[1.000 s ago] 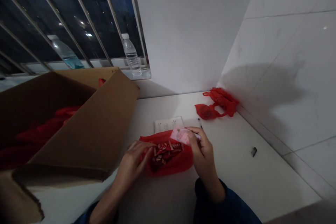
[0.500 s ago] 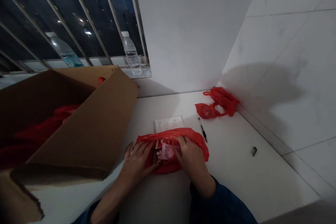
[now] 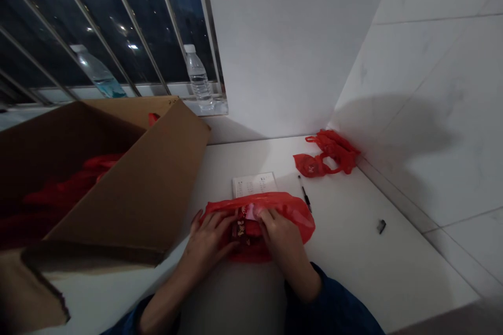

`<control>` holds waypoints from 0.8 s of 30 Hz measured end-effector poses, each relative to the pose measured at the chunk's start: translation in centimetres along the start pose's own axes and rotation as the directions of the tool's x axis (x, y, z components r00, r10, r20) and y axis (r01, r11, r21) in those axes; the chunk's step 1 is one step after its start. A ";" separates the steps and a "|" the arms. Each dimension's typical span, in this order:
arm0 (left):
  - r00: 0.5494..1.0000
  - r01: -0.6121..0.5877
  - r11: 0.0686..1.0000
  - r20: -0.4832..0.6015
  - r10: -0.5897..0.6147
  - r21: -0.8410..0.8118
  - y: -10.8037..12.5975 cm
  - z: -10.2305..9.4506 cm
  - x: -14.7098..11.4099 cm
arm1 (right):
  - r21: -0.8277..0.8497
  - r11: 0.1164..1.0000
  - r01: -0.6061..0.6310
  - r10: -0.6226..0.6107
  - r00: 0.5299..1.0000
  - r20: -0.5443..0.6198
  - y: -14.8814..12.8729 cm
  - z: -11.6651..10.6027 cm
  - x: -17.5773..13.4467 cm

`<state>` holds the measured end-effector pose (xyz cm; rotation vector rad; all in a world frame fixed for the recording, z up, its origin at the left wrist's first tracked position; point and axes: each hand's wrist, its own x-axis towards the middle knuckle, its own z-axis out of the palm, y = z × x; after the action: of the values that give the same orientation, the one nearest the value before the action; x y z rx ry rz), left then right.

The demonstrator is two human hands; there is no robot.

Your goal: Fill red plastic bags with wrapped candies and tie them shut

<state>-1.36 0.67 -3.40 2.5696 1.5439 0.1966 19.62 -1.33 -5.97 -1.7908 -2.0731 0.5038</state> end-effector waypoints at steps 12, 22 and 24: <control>0.996 0.081 0.997 -0.023 -0.081 0.010 0.8 0.2 0.3 | -0.124 0.983 -0.137 0.165 0.953 0.255 0.5 -1.2 -1.3; 0.998 0.043 0.992 -0.032 -0.047 -0.117 0.6 0.7 0.6 | -0.159 0.969 -0.188 0.216 0.958 0.190 0.3 -1.4 0.2; 0.997 0.068 0.983 -0.024 -0.073 -0.172 0.6 0.9 0.8 | -0.177 0.972 -0.157 0.188 0.967 0.172 0.2 -1.2 0.3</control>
<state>-0.29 1.06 -4.10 2.3874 1.5523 0.3460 20.37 -0.98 -4.99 -2.1059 -2.1457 0.5870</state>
